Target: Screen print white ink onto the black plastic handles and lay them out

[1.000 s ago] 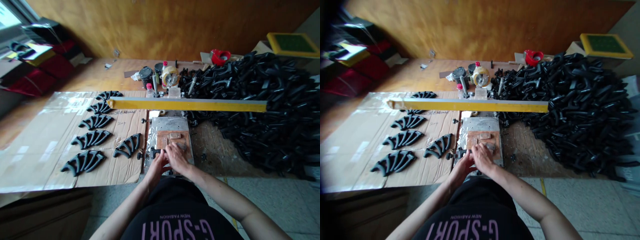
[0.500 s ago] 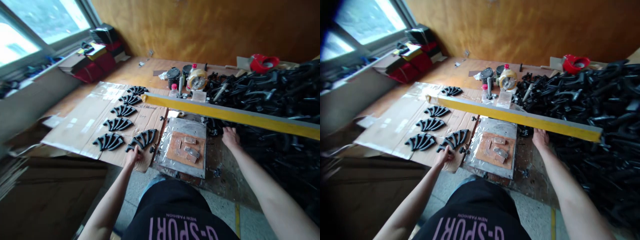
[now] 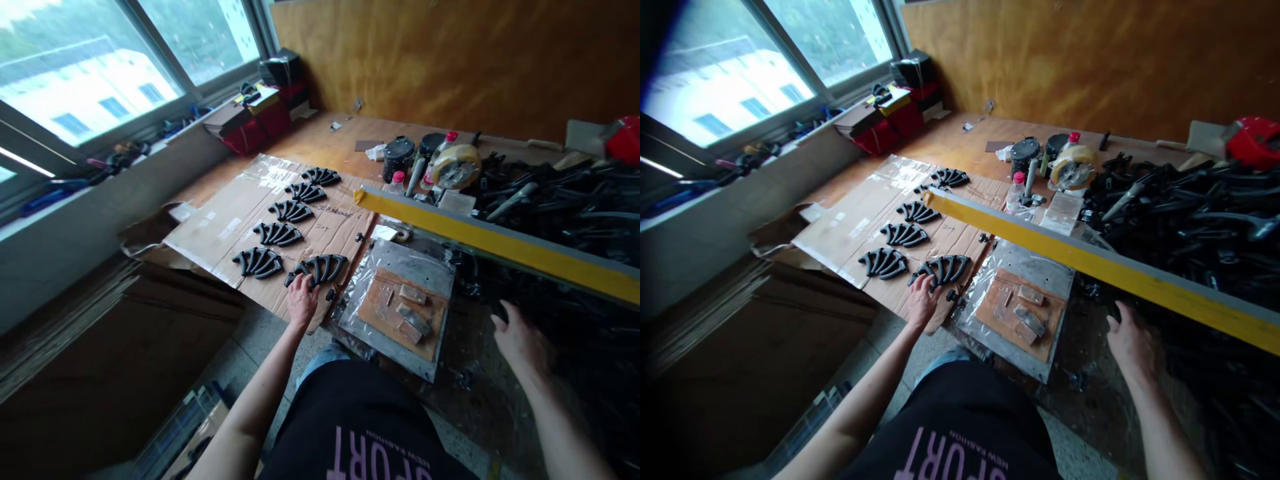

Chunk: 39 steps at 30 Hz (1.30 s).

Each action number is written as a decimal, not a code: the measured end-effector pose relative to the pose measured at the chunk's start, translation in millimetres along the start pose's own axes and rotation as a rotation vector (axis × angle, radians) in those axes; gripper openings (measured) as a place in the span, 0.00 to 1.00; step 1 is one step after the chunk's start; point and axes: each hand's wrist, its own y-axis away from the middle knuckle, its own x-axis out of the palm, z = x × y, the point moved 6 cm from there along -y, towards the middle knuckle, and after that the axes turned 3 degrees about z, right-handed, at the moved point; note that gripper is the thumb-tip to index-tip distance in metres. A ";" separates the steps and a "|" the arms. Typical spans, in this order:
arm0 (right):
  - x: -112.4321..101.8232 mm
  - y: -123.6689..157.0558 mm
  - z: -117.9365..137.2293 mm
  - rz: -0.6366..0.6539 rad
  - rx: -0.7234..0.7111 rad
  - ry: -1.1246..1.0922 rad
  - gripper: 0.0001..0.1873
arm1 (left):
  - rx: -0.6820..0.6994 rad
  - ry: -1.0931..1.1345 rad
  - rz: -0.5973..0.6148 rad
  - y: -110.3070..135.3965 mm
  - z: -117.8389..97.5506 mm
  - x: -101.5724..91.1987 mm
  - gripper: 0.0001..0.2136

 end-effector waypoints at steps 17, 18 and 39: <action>-1.8 41.4 261.4 0.196 -0.797 -0.280 0.14 | 0.030 -0.179 0.155 -20.1 -30.7 15.4 0.24; 5.6 40.5 283.5 0.253 -0.783 -0.359 0.15 | 0.034 -0.177 0.160 -20.8 -30.5 15.1 0.24; 136.2 -58.5 425.3 0.309 -0.282 -0.343 0.13 | 0.243 -0.079 0.326 -99.8 -42.8 -0.7 0.22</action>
